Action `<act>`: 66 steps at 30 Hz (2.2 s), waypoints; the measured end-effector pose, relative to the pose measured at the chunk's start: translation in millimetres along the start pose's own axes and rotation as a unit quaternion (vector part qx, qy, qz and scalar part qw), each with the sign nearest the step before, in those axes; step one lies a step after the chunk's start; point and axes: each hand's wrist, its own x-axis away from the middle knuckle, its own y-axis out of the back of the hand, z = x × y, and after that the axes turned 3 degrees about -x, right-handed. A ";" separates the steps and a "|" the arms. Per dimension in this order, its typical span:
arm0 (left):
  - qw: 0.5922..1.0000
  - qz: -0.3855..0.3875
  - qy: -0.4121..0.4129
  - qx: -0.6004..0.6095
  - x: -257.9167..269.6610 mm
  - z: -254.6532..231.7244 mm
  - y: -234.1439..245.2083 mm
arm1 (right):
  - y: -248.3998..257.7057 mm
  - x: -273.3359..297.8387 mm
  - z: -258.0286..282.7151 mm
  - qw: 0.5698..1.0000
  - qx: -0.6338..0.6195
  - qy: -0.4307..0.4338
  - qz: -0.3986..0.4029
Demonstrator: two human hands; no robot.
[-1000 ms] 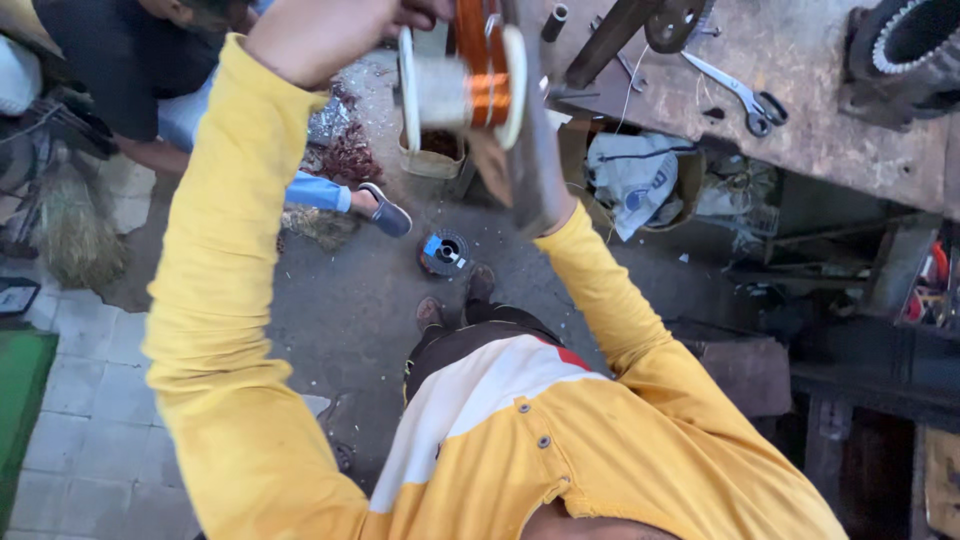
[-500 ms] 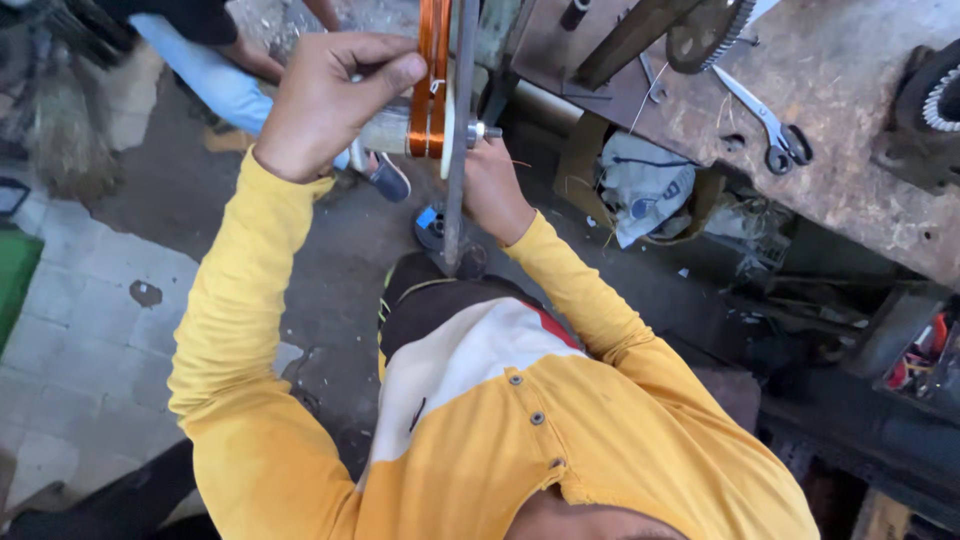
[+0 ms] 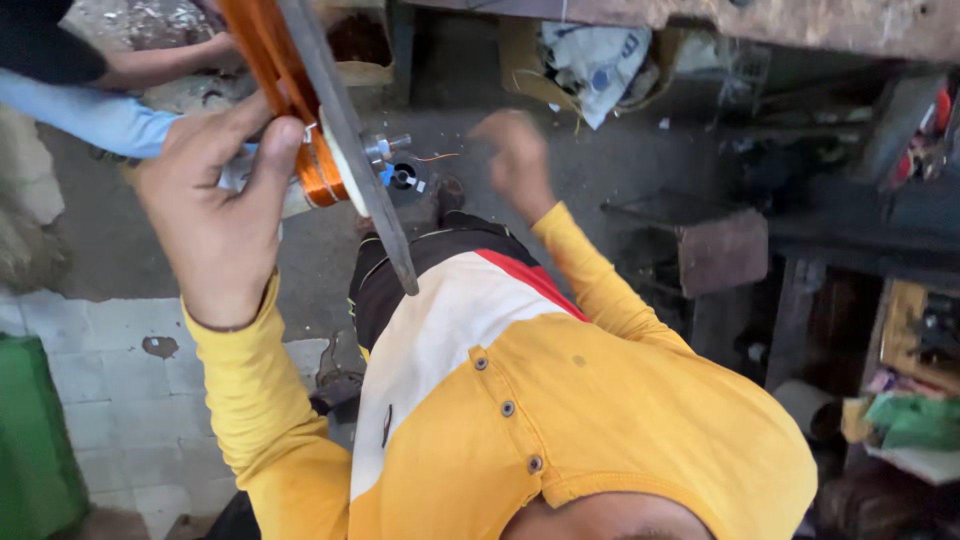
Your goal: The person winds orange wire onto a small cylindrical bobbin using a hand-cranked machine. They repeatedly feed the wire, crank the handle, and trim excess wire with scissors. The process is repeated multiple times to build up layers of wire on the bobbin.
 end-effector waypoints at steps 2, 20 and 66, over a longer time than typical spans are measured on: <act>0.999 0.002 -0.025 0.021 0.3 2.0 -0.4 | 6.0 10.6 -64.6 0.950 -0.032 -0.261 -0.168; 0.999 -0.030 -0.026 0.013 9.0 38.8 -15.3 | 79.7 -11.3 76.0 0.929 -0.229 -0.275 -0.097; 0.986 -0.134 -0.096 -0.005 5.9 35.3 -34.6 | 93.9 -226.1 243.6 0.957 0.066 0.262 0.102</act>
